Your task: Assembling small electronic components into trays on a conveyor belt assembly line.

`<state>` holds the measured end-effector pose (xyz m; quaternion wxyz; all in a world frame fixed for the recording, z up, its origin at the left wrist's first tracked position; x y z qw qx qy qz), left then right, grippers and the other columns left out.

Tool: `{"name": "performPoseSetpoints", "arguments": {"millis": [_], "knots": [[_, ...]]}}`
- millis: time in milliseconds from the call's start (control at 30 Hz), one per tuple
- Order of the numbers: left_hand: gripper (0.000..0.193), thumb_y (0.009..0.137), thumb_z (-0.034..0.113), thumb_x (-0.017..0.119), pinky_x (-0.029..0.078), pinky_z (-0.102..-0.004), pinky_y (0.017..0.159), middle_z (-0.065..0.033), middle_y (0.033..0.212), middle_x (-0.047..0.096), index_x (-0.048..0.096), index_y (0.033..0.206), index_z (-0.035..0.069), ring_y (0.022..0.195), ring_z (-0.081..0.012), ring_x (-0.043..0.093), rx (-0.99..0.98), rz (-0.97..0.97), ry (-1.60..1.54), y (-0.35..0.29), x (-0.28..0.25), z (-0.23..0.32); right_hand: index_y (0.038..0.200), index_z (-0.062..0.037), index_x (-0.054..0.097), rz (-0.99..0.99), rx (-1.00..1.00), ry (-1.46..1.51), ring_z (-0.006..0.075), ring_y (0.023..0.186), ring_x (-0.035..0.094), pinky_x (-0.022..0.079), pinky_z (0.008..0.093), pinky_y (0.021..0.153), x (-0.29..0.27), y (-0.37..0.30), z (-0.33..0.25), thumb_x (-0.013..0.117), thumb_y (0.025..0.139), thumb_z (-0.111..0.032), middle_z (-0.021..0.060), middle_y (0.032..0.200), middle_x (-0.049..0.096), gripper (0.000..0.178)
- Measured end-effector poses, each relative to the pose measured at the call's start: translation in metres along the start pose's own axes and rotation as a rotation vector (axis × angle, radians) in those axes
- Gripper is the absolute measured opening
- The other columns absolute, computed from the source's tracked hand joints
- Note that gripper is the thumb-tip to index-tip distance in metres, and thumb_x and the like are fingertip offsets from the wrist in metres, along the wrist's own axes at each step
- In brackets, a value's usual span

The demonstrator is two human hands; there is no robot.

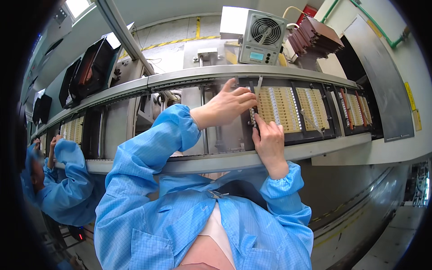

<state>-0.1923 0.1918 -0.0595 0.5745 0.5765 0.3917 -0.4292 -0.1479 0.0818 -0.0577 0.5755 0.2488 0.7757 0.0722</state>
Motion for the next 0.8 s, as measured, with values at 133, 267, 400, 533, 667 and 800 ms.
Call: {"name": "performPoseSetpoints", "arguments": {"millis": [133,267,400,533,667,800], "knots": [[0.051,0.083,0.004,0.063,0.024,-0.0664,0.111,-0.0023,0.133,0.054,0.056,0.133,0.012,0.133,-0.0197,0.044,0.025,-0.014,-0.017,0.000,0.003,0.000,0.122,-0.0044,0.066,-0.010,0.010,0.016,0.0319,0.079,0.060,0.045,0.0414,0.078,0.000,-0.001,0.004,0.066,0.086,-0.011,0.0155,0.084,0.065,0.037],[0.060,0.080,0.003,0.064,0.023,-0.0670,0.111,-0.0034,0.141,0.050,0.052,0.138,0.012,0.137,-0.0218,0.040,0.002,-0.049,-0.047,-0.002,0.008,0.002,0.122,-0.0048,0.066,-0.009,0.006,0.013,0.0313,0.078,0.060,0.044,0.0415,0.077,0.000,-0.002,0.007,0.066,0.086,-0.012,0.0153,0.084,0.065,0.037],[0.071,0.076,0.000,0.066,0.024,-0.0661,0.111,-0.0049,0.143,0.048,0.046,0.144,0.012,0.140,-0.0240,0.037,-0.014,0.002,-0.082,-0.014,0.003,0.003,0.122,-0.0055,0.065,-0.038,0.037,0.000,0.0301,0.078,0.059,0.044,0.0418,0.076,0.003,0.000,0.007,0.067,0.085,-0.012,0.0136,0.083,0.064,0.038],[0.075,0.075,-0.001,0.065,0.024,-0.0645,0.110,-0.0060,0.144,0.047,0.044,0.145,0.013,0.140,-0.0251,0.037,-0.129,0.090,-0.080,-0.062,-0.022,-0.021,0.121,-0.0060,0.065,-0.020,-0.038,-0.012,0.0284,0.078,0.057,0.044,0.0418,0.074,-0.001,0.005,-0.002,0.068,0.084,-0.011,0.0111,0.078,0.061,0.038],[0.052,0.074,0.000,0.061,0.037,-0.0463,0.103,-0.0076,0.129,0.055,0.059,0.125,0.013,0.122,-0.0285,0.051,-0.408,0.232,0.135,-0.170,-0.072,-0.087,0.121,-0.0034,0.064,-0.058,-0.091,-0.017,0.0329,0.074,0.056,0.045,0.0443,0.070,-0.001,0.010,0.003,0.071,0.083,-0.014,0.0142,0.076,0.059,0.039],[0.049,0.075,0.002,0.062,0.036,-0.0457,0.105,-0.0098,0.130,0.055,0.061,0.123,0.012,0.121,-0.0303,0.052,-1.016,0.170,0.181,-0.307,-0.095,-0.178,0.123,-0.0033,0.061,-0.216,-0.063,0.091,0.0329,0.092,0.062,0.050,0.0435,0.073,0.027,0.030,0.027,0.072,0.084,-0.013,0.0168,0.097,0.066,0.042]]}}
Point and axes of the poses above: each hand's wrist, its own y-axis towards the middle knuckle, its own x-axis out of the palm, z = x × y, the point moved 9 cm from there along y, towards the middle knuckle
